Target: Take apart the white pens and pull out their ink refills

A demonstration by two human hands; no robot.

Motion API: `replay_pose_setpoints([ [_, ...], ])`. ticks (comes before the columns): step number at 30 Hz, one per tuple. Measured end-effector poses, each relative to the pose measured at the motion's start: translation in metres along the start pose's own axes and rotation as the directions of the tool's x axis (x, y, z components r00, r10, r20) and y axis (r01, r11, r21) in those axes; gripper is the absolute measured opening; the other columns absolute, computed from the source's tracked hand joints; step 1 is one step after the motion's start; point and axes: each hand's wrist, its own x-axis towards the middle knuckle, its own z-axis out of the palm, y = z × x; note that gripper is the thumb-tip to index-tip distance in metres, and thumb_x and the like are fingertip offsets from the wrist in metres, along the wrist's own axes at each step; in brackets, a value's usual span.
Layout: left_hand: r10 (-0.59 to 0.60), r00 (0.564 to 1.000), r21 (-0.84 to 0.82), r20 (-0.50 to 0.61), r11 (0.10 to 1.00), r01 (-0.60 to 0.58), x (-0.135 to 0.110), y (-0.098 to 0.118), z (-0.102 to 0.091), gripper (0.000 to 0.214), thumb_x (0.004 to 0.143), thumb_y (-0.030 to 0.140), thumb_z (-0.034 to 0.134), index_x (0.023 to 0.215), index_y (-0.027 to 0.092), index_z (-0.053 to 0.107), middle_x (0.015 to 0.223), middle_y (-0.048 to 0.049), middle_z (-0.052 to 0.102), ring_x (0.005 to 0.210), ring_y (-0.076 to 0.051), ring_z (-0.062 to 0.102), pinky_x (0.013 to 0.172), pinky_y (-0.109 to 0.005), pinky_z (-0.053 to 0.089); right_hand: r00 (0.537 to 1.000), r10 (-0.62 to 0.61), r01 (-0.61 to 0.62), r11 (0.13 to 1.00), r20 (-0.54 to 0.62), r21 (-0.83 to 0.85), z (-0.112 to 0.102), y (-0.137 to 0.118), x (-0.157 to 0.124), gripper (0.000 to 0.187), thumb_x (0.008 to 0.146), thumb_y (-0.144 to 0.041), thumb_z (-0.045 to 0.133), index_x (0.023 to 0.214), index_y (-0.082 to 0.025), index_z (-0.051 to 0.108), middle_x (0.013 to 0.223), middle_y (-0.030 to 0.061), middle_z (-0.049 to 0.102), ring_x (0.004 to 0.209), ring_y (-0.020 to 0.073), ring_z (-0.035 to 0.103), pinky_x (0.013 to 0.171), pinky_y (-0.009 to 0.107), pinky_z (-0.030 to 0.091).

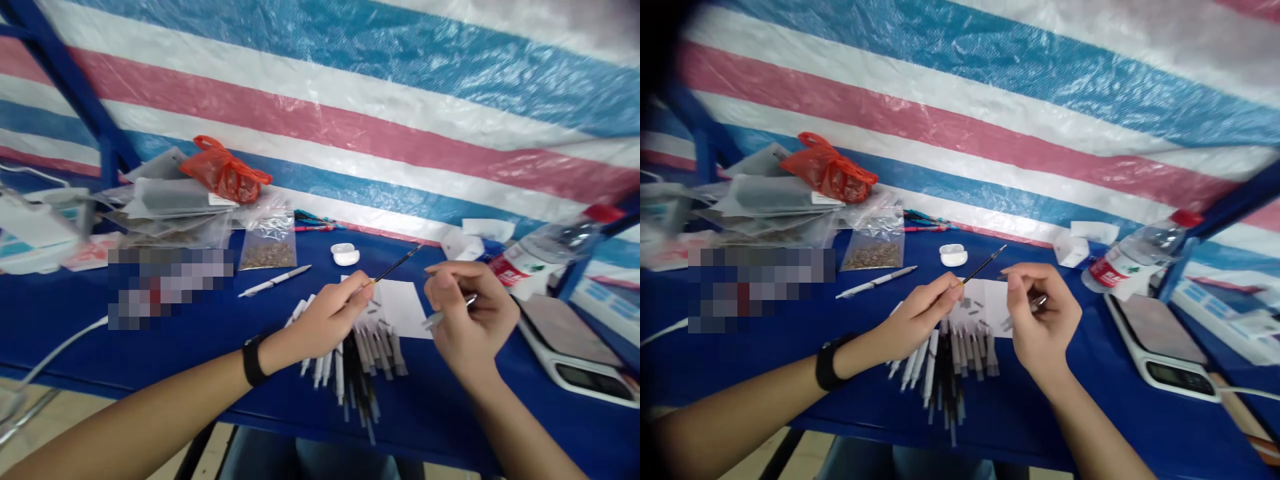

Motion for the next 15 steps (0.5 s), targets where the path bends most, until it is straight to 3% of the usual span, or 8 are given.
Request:
replay_pose_setpoints([
  [2, 0.006, 0.998, 0.045, 0.06, 0.999, -0.009, -0.002, 0.002, 0.0, 0.033, 0.106, 0.044, 0.036, 0.084, 0.021, 0.045, 0.061, 0.0073, 0.035, 0.054, -0.011, 0.033, 0.055, -0.026, 0.025, 0.996, 0.054, -0.046, 0.993, -0.07, 0.106, -0.005, 0.007, 0.009, 0.019, 0.093, -0.033, 0.067, 0.079, -0.02, 0.067, 0.052, -0.0061, 0.046, 0.044, 0.0104, 0.041, 0.044, 0.025, 0.032],
  [6, 0.049, 0.991, 0.078, 0.121, 0.995, -0.059, -0.003, 0.007, 0.001, 0.032, 0.107, 0.042, 0.034, 0.085, 0.021, 0.045, 0.06, 0.0076, 0.036, 0.051, -0.011, 0.034, 0.054, -0.026, 0.025, 0.99, 0.118, -0.101, 0.973, -0.073, 0.209, -0.008, 0.012, 0.017, 0.018, 0.092, -0.034, 0.07, 0.08, -0.02, 0.067, 0.049, -0.0074, 0.043, 0.043, 0.0103, 0.038, 0.047, 0.027, 0.034],
  [15, 0.039, 0.991, 0.129, 0.126, 0.99, -0.056, -0.006, 0.008, 0.0, 0.032, 0.108, 0.04, 0.033, 0.085, 0.022, 0.045, 0.062, 0.0064, 0.037, 0.053, -0.011, 0.037, 0.057, -0.027, 0.026, 0.996, 0.072, -0.063, 0.986, -0.054, 0.153, -0.01, 0.01, 0.015, 0.02, 0.092, -0.038, 0.071, 0.08, -0.021, 0.067, 0.049, -0.0065, 0.042, 0.041, 0.0118, 0.038, 0.044, 0.029, 0.03],
])
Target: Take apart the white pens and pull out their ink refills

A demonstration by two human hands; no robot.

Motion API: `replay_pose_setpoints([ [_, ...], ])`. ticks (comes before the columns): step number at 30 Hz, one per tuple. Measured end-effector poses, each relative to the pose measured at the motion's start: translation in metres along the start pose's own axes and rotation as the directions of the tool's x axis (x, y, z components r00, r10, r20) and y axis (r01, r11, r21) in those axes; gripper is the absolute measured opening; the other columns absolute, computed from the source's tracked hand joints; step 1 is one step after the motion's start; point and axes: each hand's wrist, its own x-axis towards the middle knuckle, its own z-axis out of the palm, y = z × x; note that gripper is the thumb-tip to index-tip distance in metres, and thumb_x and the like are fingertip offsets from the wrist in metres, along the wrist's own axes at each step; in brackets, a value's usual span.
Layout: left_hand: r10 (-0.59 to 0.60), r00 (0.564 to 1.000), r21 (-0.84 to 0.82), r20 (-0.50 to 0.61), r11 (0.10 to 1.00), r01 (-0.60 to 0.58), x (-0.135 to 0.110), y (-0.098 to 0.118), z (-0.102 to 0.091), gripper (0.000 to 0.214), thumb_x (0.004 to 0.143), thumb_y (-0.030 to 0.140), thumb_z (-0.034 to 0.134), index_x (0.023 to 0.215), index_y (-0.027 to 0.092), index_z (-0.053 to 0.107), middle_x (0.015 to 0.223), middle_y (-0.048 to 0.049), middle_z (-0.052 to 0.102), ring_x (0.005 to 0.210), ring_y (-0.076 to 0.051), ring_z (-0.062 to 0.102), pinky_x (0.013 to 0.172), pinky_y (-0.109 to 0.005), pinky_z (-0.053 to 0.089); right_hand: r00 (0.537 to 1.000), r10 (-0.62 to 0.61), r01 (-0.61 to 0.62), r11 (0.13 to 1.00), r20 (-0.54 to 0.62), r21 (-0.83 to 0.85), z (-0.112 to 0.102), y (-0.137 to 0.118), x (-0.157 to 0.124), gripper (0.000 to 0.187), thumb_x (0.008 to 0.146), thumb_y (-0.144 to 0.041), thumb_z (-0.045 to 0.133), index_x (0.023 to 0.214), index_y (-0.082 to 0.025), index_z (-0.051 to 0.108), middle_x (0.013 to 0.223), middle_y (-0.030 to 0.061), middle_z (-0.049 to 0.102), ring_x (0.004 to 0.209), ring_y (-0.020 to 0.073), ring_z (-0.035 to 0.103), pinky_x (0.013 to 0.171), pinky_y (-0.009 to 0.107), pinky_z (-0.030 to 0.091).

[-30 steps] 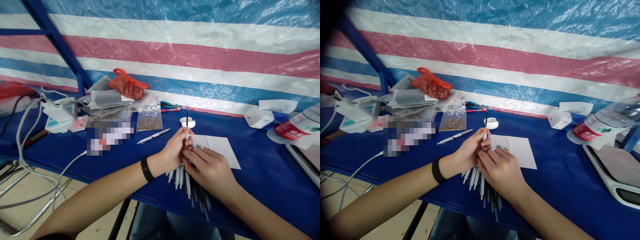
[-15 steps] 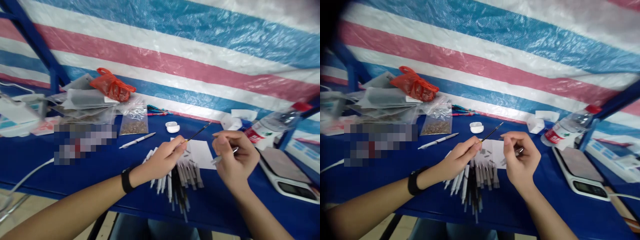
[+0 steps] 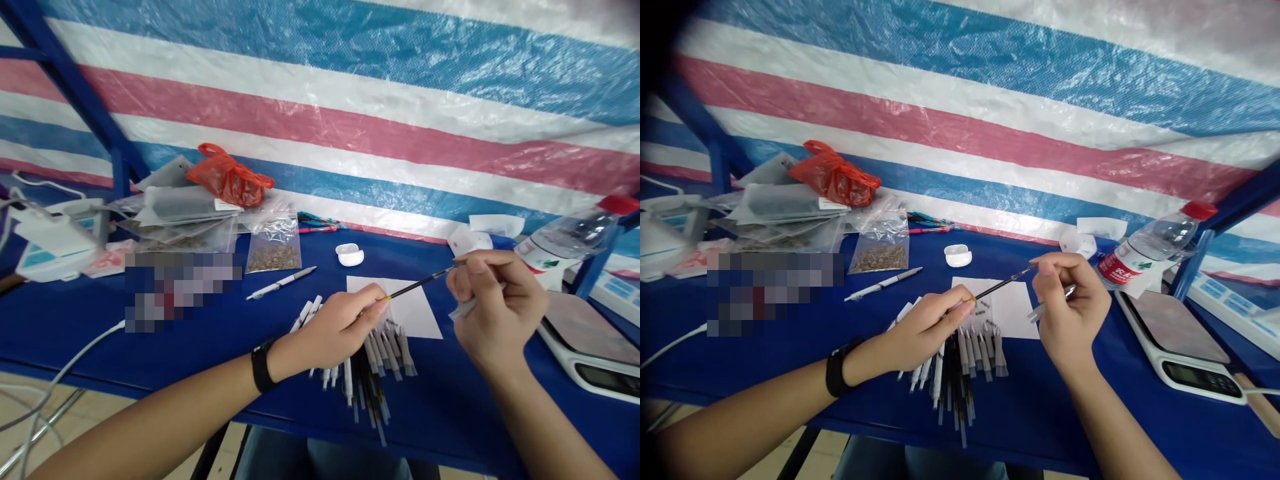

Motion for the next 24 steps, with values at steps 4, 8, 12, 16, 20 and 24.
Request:
replay_pose_setpoints([
  [4, 0.003, 1.0, 0.0, -0.006, 1.0, -0.003, 0.0, 0.0, 0.0, 0.032, 0.108, 0.04, 0.034, 0.085, 0.022, 0.046, 0.062, 0.0061, 0.038, 0.053, -0.012, 0.037, 0.057, -0.027, 0.026, 1.0, 0.001, -0.001, 1.0, 0.01, -0.024, -0.001, 0.003, 0.001, 0.02, 0.092, -0.037, 0.071, 0.079, -0.022, 0.068, 0.049, -0.0059, 0.044, 0.042, 0.0124, 0.037, 0.044, 0.03, 0.031],
  [8, 0.006, 1.0, -0.012, -0.007, 1.0, -0.006, 0.0, -0.001, 0.0, 0.031, 0.108, 0.039, 0.034, 0.085, 0.022, 0.046, 0.06, 0.0068, 0.035, 0.051, -0.012, 0.035, 0.057, -0.027, 0.026, 0.999, -0.048, 0.048, 0.999, -0.009, 0.017, -0.001, 0.001, 0.004, 0.017, 0.09, -0.032, 0.072, 0.077, -0.022, 0.068, 0.048, -0.0064, 0.044, 0.041, 0.0118, 0.036, 0.044, 0.03, 0.03],
  [12, 0.001, 1.0, -0.004, -0.002, 1.0, -0.001, 0.0, -0.001, -0.001, 0.03, 0.108, 0.039, 0.034, 0.086, 0.022, 0.046, 0.058, 0.0077, 0.033, 0.049, -0.011, 0.032, 0.058, -0.027, 0.026, 0.998, -0.045, 0.047, 0.998, -0.035, 0.045, -0.002, 0.0, 0.007, 0.013, 0.089, -0.027, 0.072, 0.077, -0.022, 0.069, 0.047, -0.0068, 0.043, 0.041, 0.0112, 0.036, 0.044, 0.03, 0.029],
  [16, -0.005, 1.0, -0.002, 0.008, 1.0, 0.005, 0.001, -0.001, -0.001, 0.031, 0.108, 0.039, 0.034, 0.084, 0.022, 0.044, 0.059, 0.0073, 0.035, 0.049, -0.011, 0.033, 0.057, -0.027, 0.026, 0.999, 0.007, -0.007, 1.0, 0.039, -0.02, -0.005, 0.005, 0.005, 0.017, 0.091, -0.032, 0.071, 0.078, -0.022, 0.068, 0.05, -0.0062, 0.044, 0.043, 0.0119, 0.037, 0.044, 0.03, 0.027],
  [20, -0.004, 1.0, 0.007, 0.005, 1.0, 0.004, 0.001, -0.001, -0.001, 0.032, 0.108, 0.04, 0.035, 0.083, 0.022, 0.043, 0.06, 0.0069, 0.036, 0.051, -0.011, 0.034, 0.057, -0.027, 0.026, 0.997, 0.007, -0.003, 0.999, 0.078, -0.054, -0.008, 0.01, 0.002, 0.021, 0.092, -0.035, 0.071, 0.076, -0.022, 0.066, 0.052, -0.0052, 0.045, 0.046, 0.0131, 0.039, 0.044, 0.03, 0.027],
  [24, 0.005, 1.0, 0.018, 0.006, 1.0, -0.005, 0.001, -0.002, -0.001, 0.031, 0.108, 0.039, 0.035, 0.083, 0.022, 0.044, 0.061, 0.0068, 0.035, 0.051, -0.011, 0.034, 0.058, -0.027, 0.026, 0.997, 0.001, 0.002, 0.999, 0.073, -0.047, -0.007, 0.011, 0.0, 0.019, 0.093, -0.033, 0.07, 0.078, -0.022, 0.067, 0.053, -0.0048, 0.047, 0.046, 0.0129, 0.037, 0.045, 0.03, 0.029],
])
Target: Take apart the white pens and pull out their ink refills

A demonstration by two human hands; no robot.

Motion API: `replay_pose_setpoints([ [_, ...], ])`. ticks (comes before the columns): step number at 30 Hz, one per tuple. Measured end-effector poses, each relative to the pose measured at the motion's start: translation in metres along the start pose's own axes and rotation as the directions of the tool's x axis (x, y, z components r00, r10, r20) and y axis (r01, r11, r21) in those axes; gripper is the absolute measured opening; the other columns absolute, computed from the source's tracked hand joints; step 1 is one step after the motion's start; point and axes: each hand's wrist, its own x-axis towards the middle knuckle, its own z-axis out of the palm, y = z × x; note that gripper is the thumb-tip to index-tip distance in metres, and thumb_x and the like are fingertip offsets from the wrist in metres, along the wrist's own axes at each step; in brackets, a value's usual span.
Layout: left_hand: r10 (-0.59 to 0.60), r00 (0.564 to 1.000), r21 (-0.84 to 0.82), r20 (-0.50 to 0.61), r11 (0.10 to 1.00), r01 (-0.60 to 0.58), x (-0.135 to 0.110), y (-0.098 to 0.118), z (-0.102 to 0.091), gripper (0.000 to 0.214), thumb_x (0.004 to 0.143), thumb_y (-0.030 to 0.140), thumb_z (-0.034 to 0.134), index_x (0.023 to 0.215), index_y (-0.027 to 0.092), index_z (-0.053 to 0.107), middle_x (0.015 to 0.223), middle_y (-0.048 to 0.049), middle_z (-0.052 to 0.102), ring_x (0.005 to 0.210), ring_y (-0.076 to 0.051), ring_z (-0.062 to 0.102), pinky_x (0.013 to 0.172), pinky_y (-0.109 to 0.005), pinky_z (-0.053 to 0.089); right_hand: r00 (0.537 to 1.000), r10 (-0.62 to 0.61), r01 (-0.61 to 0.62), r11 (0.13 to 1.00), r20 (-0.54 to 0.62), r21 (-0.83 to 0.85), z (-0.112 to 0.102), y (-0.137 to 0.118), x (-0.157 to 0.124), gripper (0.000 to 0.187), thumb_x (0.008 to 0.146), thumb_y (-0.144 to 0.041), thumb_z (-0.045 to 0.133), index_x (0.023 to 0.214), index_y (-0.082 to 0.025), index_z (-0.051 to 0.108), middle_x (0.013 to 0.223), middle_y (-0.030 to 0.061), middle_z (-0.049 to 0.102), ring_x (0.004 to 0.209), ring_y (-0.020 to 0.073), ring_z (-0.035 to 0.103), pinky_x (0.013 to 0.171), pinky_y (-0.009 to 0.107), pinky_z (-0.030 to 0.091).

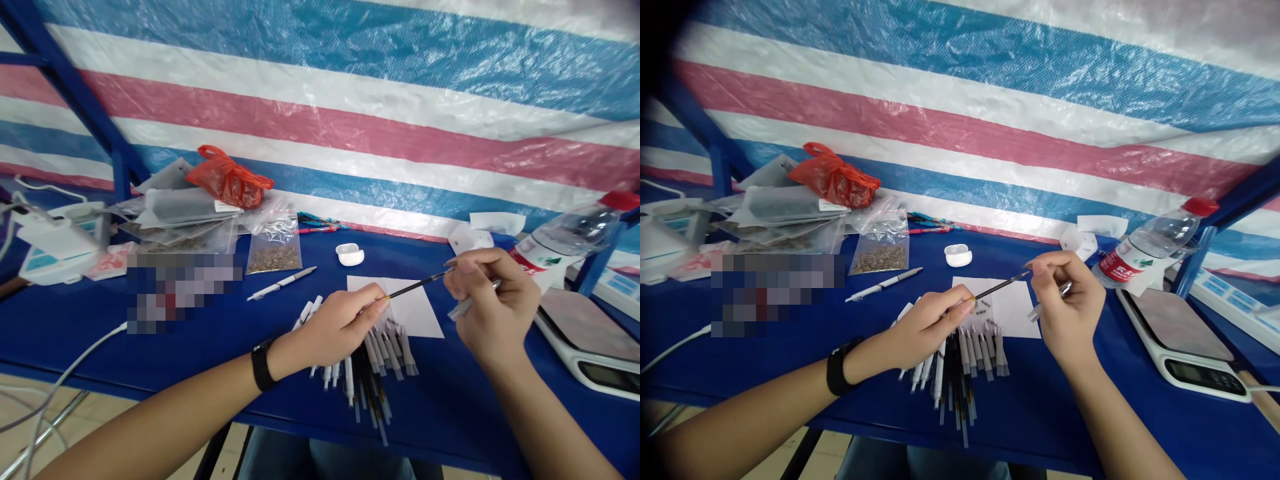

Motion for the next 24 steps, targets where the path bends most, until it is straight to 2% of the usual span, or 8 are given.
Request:
replay_pose_setpoints([
  [8, 0.007, 1.0, -0.017, -0.017, 1.0, -0.007, -0.0005, -0.001, -0.0008, 0.033, 0.108, 0.041, 0.034, 0.082, 0.022, 0.043, 0.062, 0.0057, 0.036, 0.052, -0.012, 0.035, 0.057, -0.027, 0.025, 0.997, -0.013, 0.019, 0.997, -0.08, 0.073, 0.0006, -0.0075, 0.009, 0.018, 0.086, -0.029, 0.073, 0.071, -0.024, 0.065, 0.048, -0.0047, 0.043, 0.042, 0.0135, 0.037, 0.043, 0.032, 0.026],
  [12, 0.007, 1.0, -0.033, -0.009, 0.999, -0.007, -0.0006, -0.0002, -0.001, 0.033, 0.108, 0.041, 0.035, 0.082, 0.023, 0.043, 0.062, 0.0056, 0.036, 0.052, -0.013, 0.035, 0.057, -0.028, 0.024, 0.999, 0.011, -0.009, 0.999, -0.036, 0.05, -0.0019, -0.0059, 0.0094, 0.02, 0.088, -0.031, 0.071, 0.071, -0.024, 0.064, 0.048, -0.0037, 0.042, 0.043, 0.0145, 0.036, 0.044, 0.033, 0.027],
  [19, 0.005, 1.0, -0.007, -0.005, 1.0, -0.005, -0.0003, -0.0012, -0.0011, 0.034, 0.108, 0.041, 0.034, 0.082, 0.022, 0.043, 0.063, 0.0055, 0.037, 0.052, -0.013, 0.035, 0.058, -0.027, 0.025, 0.998, -0.033, 0.037, 0.997, 0.058, -0.074, -0.0054, -0.0032, 0.0054, 0.02, 0.09, -0.03, 0.068, 0.072, -0.025, 0.063, 0.053, -0.0045, 0.046, 0.046, 0.0141, 0.04, 0.044, 0.03, 0.029],
  [24, 0.011, 1.0, 0.01, -0.002, 1.0, -0.011, -0.0001, -0.0017, -0.002, 0.033, 0.108, 0.04, 0.034, 0.082, 0.022, 0.043, 0.063, 0.0059, 0.038, 0.052, -0.012, 0.036, 0.058, -0.027, 0.025, 0.998, -0.062, 0.062, 0.994, 0.005, -0.092, -0.0063, -0.0044, 0.0057, 0.02, 0.09, -0.032, 0.069, 0.072, -0.025, 0.064, 0.053, -0.0029, 0.047, 0.045, 0.0148, 0.041, 0.043, 0.031, 0.027],
])
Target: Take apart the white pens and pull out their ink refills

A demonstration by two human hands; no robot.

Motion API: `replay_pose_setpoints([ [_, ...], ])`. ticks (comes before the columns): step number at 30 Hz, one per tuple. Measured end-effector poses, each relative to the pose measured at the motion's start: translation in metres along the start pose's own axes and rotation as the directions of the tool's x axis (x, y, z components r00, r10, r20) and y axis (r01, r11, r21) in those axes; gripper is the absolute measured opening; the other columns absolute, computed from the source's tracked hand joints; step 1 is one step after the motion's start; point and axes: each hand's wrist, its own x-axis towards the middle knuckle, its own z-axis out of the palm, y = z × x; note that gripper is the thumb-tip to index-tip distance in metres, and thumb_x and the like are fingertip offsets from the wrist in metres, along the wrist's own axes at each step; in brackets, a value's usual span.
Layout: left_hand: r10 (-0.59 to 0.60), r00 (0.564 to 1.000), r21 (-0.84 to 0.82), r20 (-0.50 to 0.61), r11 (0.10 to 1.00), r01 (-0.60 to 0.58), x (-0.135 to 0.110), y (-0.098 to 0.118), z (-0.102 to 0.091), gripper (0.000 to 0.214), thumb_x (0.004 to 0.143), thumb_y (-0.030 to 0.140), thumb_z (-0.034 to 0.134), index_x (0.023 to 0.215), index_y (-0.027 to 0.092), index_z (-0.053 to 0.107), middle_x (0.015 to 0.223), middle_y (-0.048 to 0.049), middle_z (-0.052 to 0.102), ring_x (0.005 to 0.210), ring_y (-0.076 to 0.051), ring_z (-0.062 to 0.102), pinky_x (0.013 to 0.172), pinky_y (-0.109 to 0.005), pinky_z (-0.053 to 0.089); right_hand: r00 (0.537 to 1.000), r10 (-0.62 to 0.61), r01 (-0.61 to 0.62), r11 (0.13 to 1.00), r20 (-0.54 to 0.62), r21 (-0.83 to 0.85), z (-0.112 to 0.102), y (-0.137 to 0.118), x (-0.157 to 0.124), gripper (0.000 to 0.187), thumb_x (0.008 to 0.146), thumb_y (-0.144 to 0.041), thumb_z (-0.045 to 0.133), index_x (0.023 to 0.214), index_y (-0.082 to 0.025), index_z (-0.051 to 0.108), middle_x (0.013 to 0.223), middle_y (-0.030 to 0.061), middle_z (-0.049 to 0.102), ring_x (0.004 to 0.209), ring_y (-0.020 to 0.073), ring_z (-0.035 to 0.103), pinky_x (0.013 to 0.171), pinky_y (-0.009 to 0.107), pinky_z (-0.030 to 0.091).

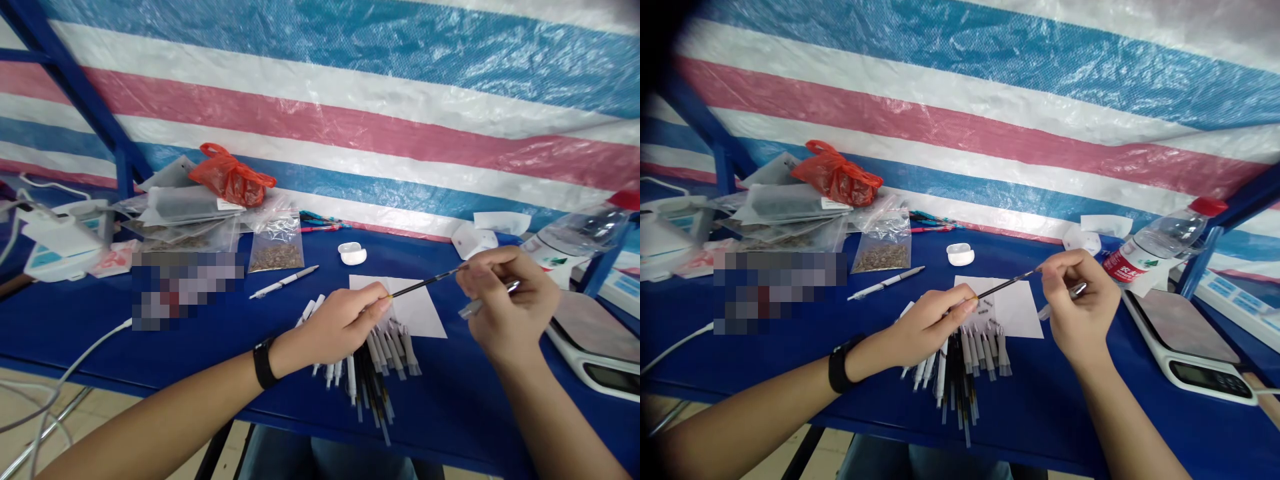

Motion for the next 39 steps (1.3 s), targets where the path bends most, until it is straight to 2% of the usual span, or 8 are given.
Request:
replay_pose_setpoints([
  [6, 0.011, 1.0, 0.007, 0.003, 1.0, -0.011, 0.0, 0.0, 0.0, 0.033, 0.108, 0.04, 0.033, 0.082, 0.022, 0.042, 0.065, 0.0059, 0.038, 0.053, -0.011, 0.036, 0.058, -0.027, 0.025, 1.0, -0.006, 0.007, 0.999, -0.02, 0.051, -0.002, 0.0, 0.001, 0.019, 0.089, -0.031, 0.07, 0.071, -0.025, 0.065, 0.054, -0.0012, 0.049, 0.045, 0.0153, 0.039, 0.044, 0.033, 0.026],
  [11, 0.012, 1.0, 0.021, 0.002, 1.0, -0.012, 0.0, -0.001, 0.0, 0.034, 0.108, 0.04, 0.034, 0.082, 0.022, 0.042, 0.065, 0.0058, 0.039, 0.053, -0.011, 0.037, 0.057, -0.027, 0.025, 0.996, 0.004, 0.004, 0.995, 0.084, -0.096, 0.001, -0.004, -0.001, 0.019, 0.087, -0.025, 0.067, 0.069, -0.024, 0.062, 0.052, -0.0033, 0.052, 0.042, 0.0126, 0.04, 0.039, 0.028, 0.028],
  [18, 0.001, 1.0, 0.04, -0.009, 0.999, -0.001, 0.0, -0.001, 0.001, 0.034, 0.108, 0.041, 0.034, 0.081, 0.022, 0.042, 0.062, 0.0062, 0.039, 0.051, -0.011, 0.037, 0.054, -0.026, 0.026, 0.989, 0.008, 0.006, 0.996, 0.15, -0.093, 0.006, -0.01, 0.001, 0.016, 0.083, -0.021, 0.066, 0.068, -0.022, 0.061, 0.051, -0.0047, 0.05, 0.042, 0.0102, 0.041, 0.038, 0.023, 0.03],
  [23, -0.019, 1.0, 0.04, 0.011, 0.999, 0.019, 0.001, -0.003, 0.002, 0.032, 0.106, 0.044, 0.039, 0.083, 0.022, 0.043, 0.058, 0.0087, 0.036, 0.047, -0.009, 0.035, 0.051, -0.025, 0.025, 0.914, 0.093, -0.062, 0.994, 0.394, -0.092, 0.015, -0.014, -0.007, 0.016, 0.084, -0.021, 0.064, 0.069, -0.02, 0.06, 0.05, -0.007, 0.042, 0.041, 0.0081, 0.037, 0.038, 0.021, 0.027],
  [29, -0.036, 0.999, 0.034, -0.017, 0.999, 0.036, 0.001, -0.003, 0.001, 0.032, 0.105, 0.041, 0.041, 0.079, 0.022, 0.038, 0.058, 0.0086, 0.033, 0.048, -0.009, 0.032, 0.051, -0.025, 0.023, 0.838, 0.044, -0.051, 0.999, 0.544, -0.002, 0.024, -0.015, -0.019, 0.029, 0.087, -0.027, 0.07, 0.062, -0.02, 0.056, 0.051, -0.0053, 0.048, 0.042, 0.0073, 0.037, 0.039, 0.021, 0.029],
  [32, -0.032, 0.999, 0.007, -0.031, 0.999, 0.032, 0.001, -0.002, 0.0, 0.035, 0.105, 0.044, 0.041, 0.078, 0.022, 0.037, 0.058, 0.0085, 0.032, 0.048, -0.008, 0.033, 0.051, -0.025, 0.024, 0.908, 0.011, -0.043, 0.997, 0.42, 0.067, 0.021, -0.011, -0.02, 0.032, 0.084, -0.029, 0.078, 0.062, -0.02, 0.057, 0.052, -0.0048, 0.048, 0.043, 0.0079, 0.036, 0.04, 0.023, 0.027],
  [35, -0.038, 0.999, -0.008, -0.002, 0.999, 0.038, 0.001, 0.001, -0.001, 0.035, 0.106, 0.045, 0.041, 0.081, 0.021, 0.043, 0.059, 0.0082, 0.036, 0.046, -0.008, 0.034, 0.049, -0.024, 0.025, 0.992, 0.024, -0.048, 0.979, 0.121, 0.197, 0.018, -0.008, -0.012, 0.04, 0.084, -0.035, 0.082, 0.058, -0.021, 0.055, 0.054, -0.0033, 0.048, 0.049, 0.011, 0.04, 0.045, 0.027, 0.032],
  [39, -0.03, 0.996, 0.005, 0.082, 1.0, 0.03, 0.0, 0.004, -0.001, 0.033, 0.106, 0.043, 0.04, 0.083, 0.021, 0.046, 0.059, 0.0081, 0.036, 0.045, -0.007, 0.033, 0.049, -0.024, 0.025, 0.978, 0.157, -0.102, 0.933, -0.136, 0.345, 0.021, -0.01, 0.004, 0.054, 0.079, -0.049, 0.085, 0.049, -0.02, 0.049, 0.049, -0.005, 0.038, 0.047, 0.0101, 0.034, 0.047, 0.029, 0.031],
])
